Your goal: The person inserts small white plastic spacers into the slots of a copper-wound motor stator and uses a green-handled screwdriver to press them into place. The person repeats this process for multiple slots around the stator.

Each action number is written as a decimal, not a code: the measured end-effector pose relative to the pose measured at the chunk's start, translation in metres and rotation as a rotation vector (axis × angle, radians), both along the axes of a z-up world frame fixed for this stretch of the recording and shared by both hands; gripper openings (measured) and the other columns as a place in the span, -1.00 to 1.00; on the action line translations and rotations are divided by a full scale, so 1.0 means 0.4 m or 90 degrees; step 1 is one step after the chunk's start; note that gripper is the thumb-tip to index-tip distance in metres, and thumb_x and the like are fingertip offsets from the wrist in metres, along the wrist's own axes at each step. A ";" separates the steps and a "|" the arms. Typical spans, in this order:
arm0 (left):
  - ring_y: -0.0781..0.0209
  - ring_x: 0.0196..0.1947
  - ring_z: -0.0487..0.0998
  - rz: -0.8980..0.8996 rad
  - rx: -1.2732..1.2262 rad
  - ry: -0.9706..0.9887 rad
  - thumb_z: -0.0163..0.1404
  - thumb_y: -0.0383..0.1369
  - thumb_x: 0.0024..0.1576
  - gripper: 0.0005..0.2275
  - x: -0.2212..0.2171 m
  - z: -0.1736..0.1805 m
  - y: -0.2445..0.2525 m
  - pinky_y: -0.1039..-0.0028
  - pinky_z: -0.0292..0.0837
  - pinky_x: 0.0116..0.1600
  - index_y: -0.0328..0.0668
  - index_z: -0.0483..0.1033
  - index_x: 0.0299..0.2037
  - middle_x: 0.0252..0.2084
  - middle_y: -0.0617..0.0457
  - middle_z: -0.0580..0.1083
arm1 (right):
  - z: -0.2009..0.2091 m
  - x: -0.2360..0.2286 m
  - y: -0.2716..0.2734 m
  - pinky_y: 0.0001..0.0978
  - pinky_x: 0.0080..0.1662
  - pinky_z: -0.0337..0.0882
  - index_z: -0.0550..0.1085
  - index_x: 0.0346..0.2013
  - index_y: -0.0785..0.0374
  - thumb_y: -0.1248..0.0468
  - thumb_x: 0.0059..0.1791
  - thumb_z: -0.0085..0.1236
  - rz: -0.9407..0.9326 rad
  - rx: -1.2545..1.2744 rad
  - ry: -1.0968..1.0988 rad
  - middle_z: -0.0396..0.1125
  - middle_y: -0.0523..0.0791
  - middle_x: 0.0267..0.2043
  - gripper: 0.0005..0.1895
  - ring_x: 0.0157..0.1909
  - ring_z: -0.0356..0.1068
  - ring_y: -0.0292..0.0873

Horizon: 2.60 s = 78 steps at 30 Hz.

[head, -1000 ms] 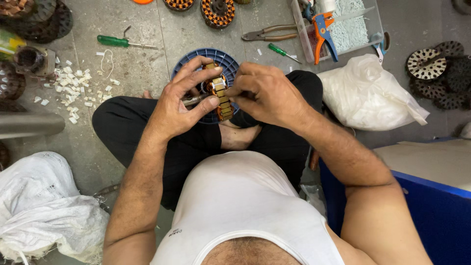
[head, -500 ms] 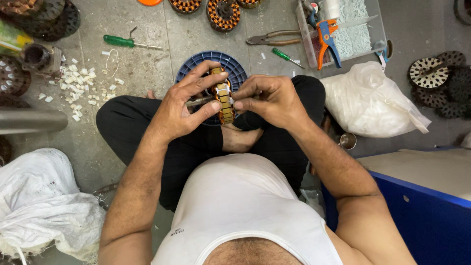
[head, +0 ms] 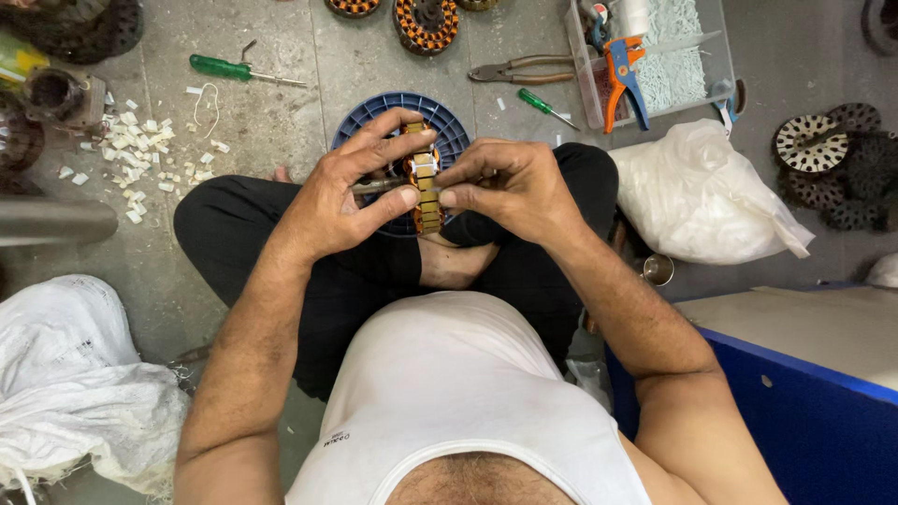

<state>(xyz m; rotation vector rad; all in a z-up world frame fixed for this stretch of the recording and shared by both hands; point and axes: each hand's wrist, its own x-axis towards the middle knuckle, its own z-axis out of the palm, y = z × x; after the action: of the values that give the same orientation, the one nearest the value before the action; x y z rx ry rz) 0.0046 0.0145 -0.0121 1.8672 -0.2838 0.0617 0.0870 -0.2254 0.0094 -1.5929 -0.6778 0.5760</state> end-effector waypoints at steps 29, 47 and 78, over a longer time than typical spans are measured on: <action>-0.15 0.50 0.29 -0.018 0.014 0.010 0.18 -0.17 0.11 -0.47 0.002 -0.019 0.019 -0.06 0.24 0.49 0.09 0.44 0.34 0.50 -0.11 0.25 | -0.049 0.004 -0.004 -0.32 -0.07 0.67 0.58 -0.19 0.45 0.48 -0.02 0.31 -0.005 0.115 0.158 0.45 -0.04 -0.16 -0.87 -0.16 0.55 -0.19; -0.14 0.49 0.29 -0.033 0.028 0.003 0.19 -0.15 0.15 -0.45 0.001 -0.029 0.022 -0.08 0.23 0.49 0.19 0.38 0.38 0.51 -0.08 0.24 | -0.015 0.017 0.023 -0.38 -0.16 0.69 0.56 -0.27 0.45 0.53 -0.06 0.32 0.016 0.000 0.020 0.44 -0.05 -0.25 -0.90 -0.23 0.53 -0.24; -0.12 0.48 0.34 0.041 0.086 -0.028 0.25 -0.09 0.10 -0.37 -0.028 -0.004 -0.001 0.08 0.36 0.45 0.16 0.35 0.41 0.54 -0.02 0.21 | -0.280 0.288 -0.180 -0.40 -0.40 0.50 0.51 -0.13 0.39 0.44 -0.01 0.30 -0.192 -0.100 0.037 0.47 -0.05 -0.33 -0.81 -0.44 0.47 -0.21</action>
<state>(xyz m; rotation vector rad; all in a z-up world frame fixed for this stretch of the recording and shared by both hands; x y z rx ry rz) -0.0066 0.0142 -0.0137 2.0108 -0.2633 0.1309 0.2023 -0.2973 -0.1027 -1.7766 -0.3442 0.4576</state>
